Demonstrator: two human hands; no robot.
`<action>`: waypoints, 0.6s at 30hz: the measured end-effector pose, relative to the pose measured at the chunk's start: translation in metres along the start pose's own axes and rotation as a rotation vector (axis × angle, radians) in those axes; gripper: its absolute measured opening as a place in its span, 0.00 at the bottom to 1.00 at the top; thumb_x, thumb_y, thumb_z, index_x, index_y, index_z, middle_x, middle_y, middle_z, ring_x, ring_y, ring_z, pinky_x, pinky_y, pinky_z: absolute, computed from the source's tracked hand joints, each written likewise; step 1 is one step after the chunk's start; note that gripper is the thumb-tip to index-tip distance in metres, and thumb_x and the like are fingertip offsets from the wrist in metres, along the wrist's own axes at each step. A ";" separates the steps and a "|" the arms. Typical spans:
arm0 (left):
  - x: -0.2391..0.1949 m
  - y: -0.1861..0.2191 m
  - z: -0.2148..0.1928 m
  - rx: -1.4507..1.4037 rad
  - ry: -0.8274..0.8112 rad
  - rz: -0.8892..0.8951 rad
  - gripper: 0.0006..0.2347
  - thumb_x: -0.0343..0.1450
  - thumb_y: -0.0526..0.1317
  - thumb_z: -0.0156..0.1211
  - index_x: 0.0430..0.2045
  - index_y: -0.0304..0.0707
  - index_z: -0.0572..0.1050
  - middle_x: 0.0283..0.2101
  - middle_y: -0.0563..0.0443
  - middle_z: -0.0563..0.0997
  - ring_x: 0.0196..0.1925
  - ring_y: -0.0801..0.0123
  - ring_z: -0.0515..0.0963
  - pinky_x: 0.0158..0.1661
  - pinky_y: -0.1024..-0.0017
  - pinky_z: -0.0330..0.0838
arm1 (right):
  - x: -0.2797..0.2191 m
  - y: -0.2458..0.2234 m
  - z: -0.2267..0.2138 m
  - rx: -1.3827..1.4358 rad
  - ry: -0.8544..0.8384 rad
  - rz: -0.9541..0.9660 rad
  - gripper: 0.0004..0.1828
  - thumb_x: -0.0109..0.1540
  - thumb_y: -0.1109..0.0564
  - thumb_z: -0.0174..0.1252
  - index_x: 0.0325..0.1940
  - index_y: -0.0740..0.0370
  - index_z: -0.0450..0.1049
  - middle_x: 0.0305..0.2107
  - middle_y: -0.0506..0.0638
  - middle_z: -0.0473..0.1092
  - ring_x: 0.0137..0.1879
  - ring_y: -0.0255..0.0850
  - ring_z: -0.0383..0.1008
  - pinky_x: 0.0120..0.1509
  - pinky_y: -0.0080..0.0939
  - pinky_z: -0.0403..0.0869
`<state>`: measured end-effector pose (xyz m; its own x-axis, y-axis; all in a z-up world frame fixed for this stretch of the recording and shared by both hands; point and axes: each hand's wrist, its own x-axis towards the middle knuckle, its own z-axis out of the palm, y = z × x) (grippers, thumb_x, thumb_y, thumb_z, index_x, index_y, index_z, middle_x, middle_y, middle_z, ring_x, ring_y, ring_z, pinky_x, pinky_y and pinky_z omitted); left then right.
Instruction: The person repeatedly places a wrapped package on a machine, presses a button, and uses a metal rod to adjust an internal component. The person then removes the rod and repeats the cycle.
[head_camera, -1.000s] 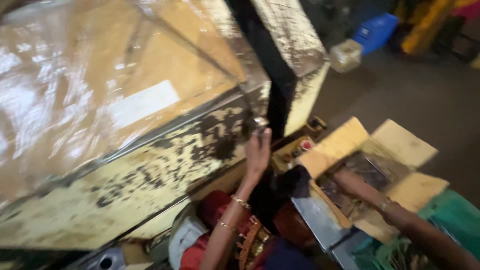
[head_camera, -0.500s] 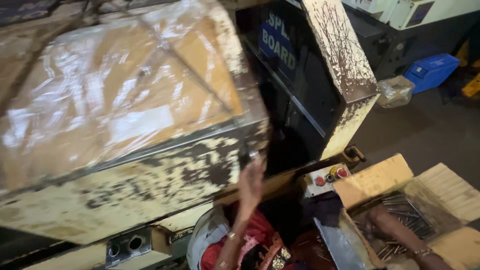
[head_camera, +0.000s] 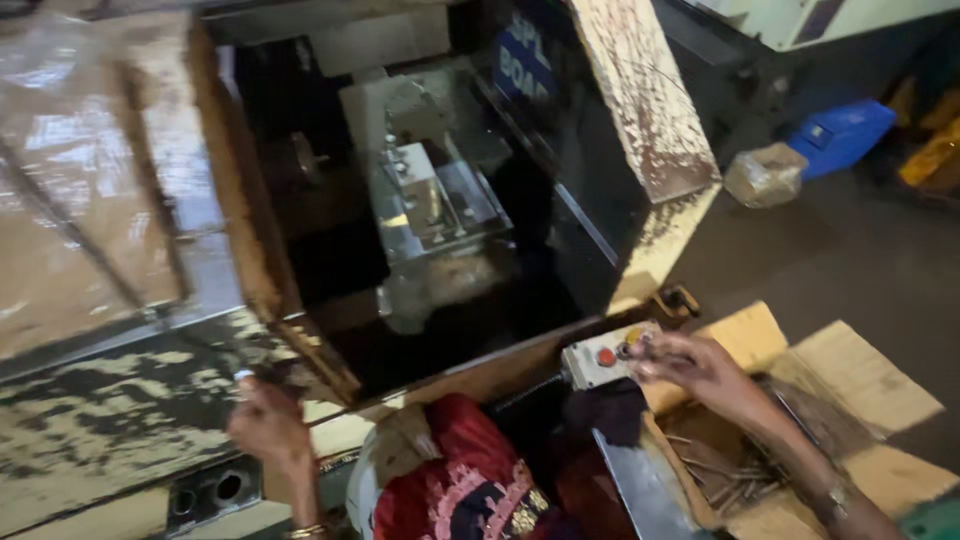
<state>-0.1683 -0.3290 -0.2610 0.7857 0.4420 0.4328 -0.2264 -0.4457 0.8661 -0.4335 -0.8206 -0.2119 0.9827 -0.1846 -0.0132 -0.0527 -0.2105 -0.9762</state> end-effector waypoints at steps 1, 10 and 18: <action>-0.001 0.010 -0.002 0.013 0.032 0.032 0.31 0.85 0.53 0.44 0.09 0.36 0.69 0.11 0.49 0.68 0.14 0.64 0.68 0.24 0.65 0.60 | 0.011 -0.012 0.000 -0.045 -0.034 -0.054 0.18 0.61 0.55 0.62 0.53 0.66 0.77 0.44 0.51 0.79 0.51 0.39 0.82 0.59 0.42 0.81; 0.009 0.015 -0.002 0.442 0.294 0.412 0.13 0.81 0.42 0.61 0.30 0.31 0.75 0.17 0.43 0.74 0.18 0.52 0.74 0.22 0.57 0.64 | 0.078 -0.068 0.068 0.016 -0.094 0.182 0.18 0.69 0.47 0.58 0.55 0.60 0.80 0.25 0.43 0.66 0.27 0.31 0.56 0.25 0.35 0.53; 0.022 -0.024 0.015 0.343 0.304 0.489 0.11 0.78 0.39 0.54 0.29 0.27 0.73 0.17 0.37 0.70 0.19 0.43 0.71 0.24 0.49 0.61 | 0.215 -0.033 0.219 0.208 -0.374 0.082 0.24 0.74 0.40 0.51 0.42 0.65 0.74 0.21 0.43 0.64 0.24 0.30 0.60 0.28 0.32 0.60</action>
<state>-0.1371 -0.3200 -0.2758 0.4310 0.3035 0.8498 -0.2797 -0.8504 0.4456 -0.1820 -0.6434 -0.2302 0.9755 0.1758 -0.1322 -0.1335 -0.0044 -0.9910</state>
